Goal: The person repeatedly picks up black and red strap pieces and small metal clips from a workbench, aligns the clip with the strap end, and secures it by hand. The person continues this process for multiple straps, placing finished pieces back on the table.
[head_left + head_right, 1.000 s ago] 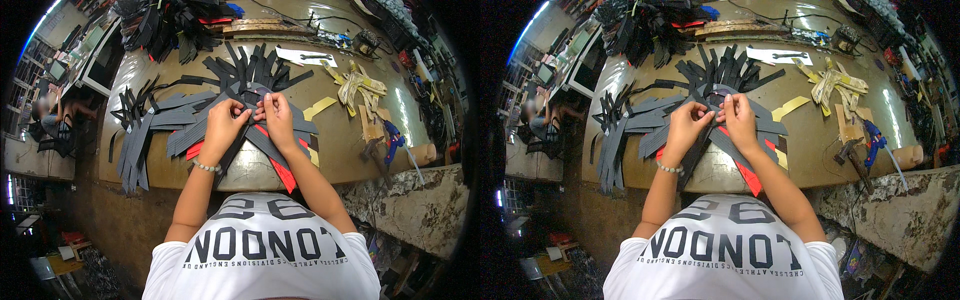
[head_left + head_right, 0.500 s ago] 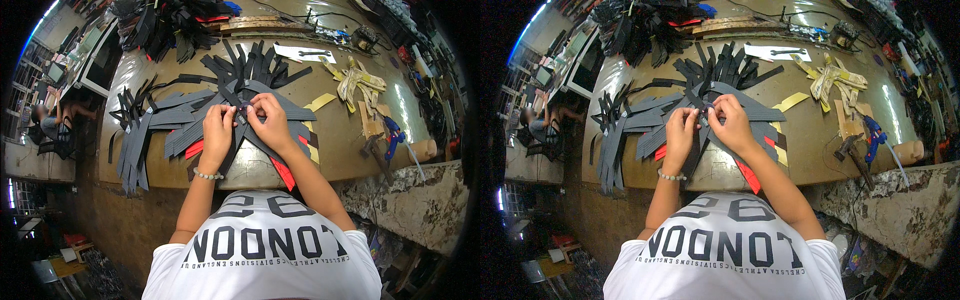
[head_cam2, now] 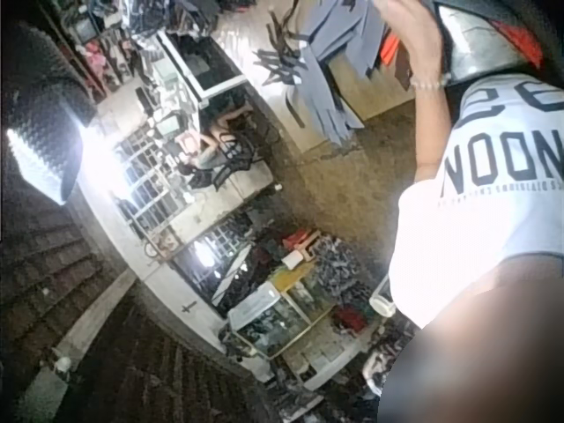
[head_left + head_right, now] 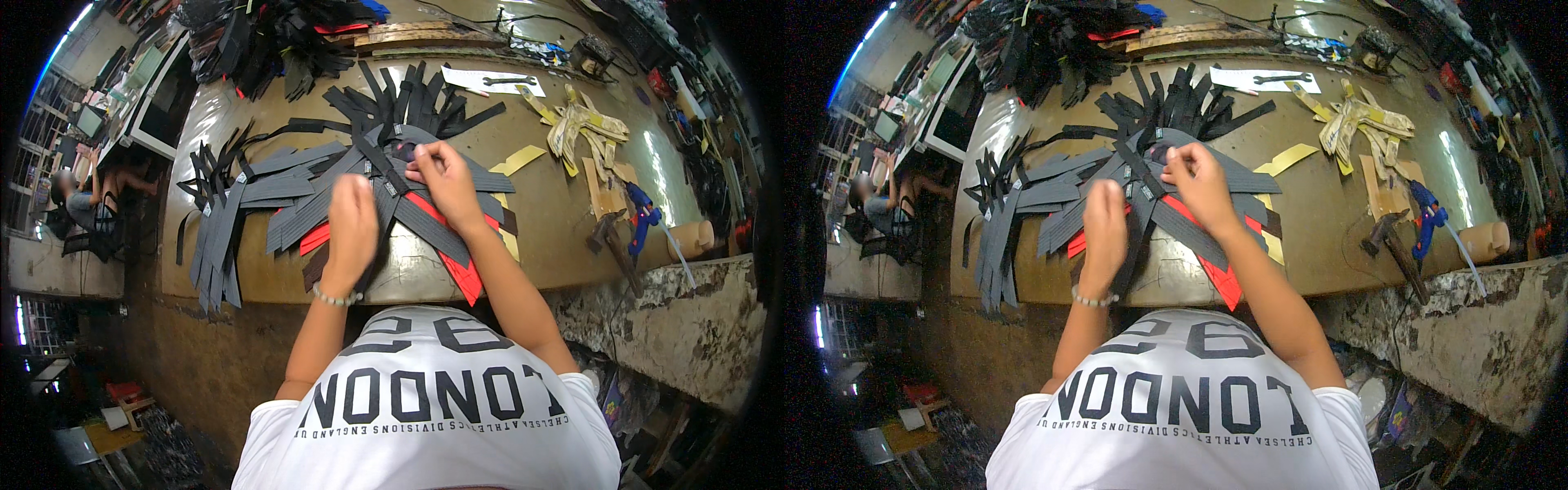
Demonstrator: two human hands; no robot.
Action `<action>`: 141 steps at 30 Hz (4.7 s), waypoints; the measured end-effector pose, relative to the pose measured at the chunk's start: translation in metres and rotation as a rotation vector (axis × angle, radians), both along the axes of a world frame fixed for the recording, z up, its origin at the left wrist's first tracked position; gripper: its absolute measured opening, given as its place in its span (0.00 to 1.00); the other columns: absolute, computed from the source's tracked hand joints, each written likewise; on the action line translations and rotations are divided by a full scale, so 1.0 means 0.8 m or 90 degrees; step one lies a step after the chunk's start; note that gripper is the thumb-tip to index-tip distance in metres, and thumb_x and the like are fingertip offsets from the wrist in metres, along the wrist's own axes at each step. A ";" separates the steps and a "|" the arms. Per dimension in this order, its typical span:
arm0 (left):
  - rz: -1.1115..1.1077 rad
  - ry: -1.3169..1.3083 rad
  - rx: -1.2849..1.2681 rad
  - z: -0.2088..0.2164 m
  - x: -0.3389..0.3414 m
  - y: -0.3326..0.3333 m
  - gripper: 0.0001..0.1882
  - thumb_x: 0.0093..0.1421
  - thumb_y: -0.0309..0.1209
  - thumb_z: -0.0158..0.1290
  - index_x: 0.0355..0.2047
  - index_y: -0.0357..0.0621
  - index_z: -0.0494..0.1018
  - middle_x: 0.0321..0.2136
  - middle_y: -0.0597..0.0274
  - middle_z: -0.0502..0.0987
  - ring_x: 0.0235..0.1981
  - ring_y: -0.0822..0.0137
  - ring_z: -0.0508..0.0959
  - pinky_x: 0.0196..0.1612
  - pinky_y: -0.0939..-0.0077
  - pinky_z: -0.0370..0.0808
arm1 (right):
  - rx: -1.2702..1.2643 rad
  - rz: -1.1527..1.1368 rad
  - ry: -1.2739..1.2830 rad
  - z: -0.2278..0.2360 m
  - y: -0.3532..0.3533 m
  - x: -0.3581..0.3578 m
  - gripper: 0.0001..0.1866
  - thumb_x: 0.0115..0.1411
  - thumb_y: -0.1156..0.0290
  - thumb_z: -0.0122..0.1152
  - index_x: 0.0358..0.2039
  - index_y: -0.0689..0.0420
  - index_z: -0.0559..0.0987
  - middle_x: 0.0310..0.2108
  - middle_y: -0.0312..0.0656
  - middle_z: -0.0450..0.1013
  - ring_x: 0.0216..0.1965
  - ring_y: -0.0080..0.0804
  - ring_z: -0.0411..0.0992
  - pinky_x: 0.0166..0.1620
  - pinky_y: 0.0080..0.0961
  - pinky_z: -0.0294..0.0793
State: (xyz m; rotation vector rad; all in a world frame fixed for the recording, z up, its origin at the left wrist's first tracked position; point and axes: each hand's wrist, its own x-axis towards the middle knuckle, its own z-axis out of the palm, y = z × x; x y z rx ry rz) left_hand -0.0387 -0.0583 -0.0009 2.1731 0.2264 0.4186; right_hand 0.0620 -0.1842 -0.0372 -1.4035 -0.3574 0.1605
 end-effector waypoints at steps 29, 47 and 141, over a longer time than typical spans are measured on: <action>0.019 0.030 -0.127 -0.023 0.039 0.051 0.14 0.58 0.33 0.60 0.35 0.30 0.80 0.23 0.59 0.80 0.24 0.78 0.75 0.31 0.82 0.72 | -0.055 -0.037 -0.134 0.006 0.020 -0.013 0.09 0.63 0.74 0.58 0.33 0.68 0.74 0.37 0.44 0.72 0.36 0.22 0.73 0.39 0.18 0.78; 0.059 -0.021 -0.033 -0.019 0.023 0.037 0.12 0.61 0.31 0.56 0.31 0.30 0.74 0.21 0.56 0.76 0.21 0.72 0.72 0.27 0.76 0.70 | -0.202 -0.053 -0.321 0.007 0.021 -0.014 0.09 0.53 0.73 0.63 0.26 0.65 0.74 0.36 0.48 0.71 0.32 0.45 0.74 0.37 0.33 0.73; 0.029 -0.031 0.146 -0.036 0.013 0.041 0.07 0.62 0.26 0.51 0.34 0.32 0.70 0.31 0.46 0.72 0.34 0.48 0.73 0.39 0.59 0.70 | -0.385 -0.075 -0.475 0.022 0.026 -0.032 0.08 0.57 0.73 0.58 0.31 0.65 0.72 0.37 0.49 0.68 0.38 0.48 0.69 0.41 0.40 0.72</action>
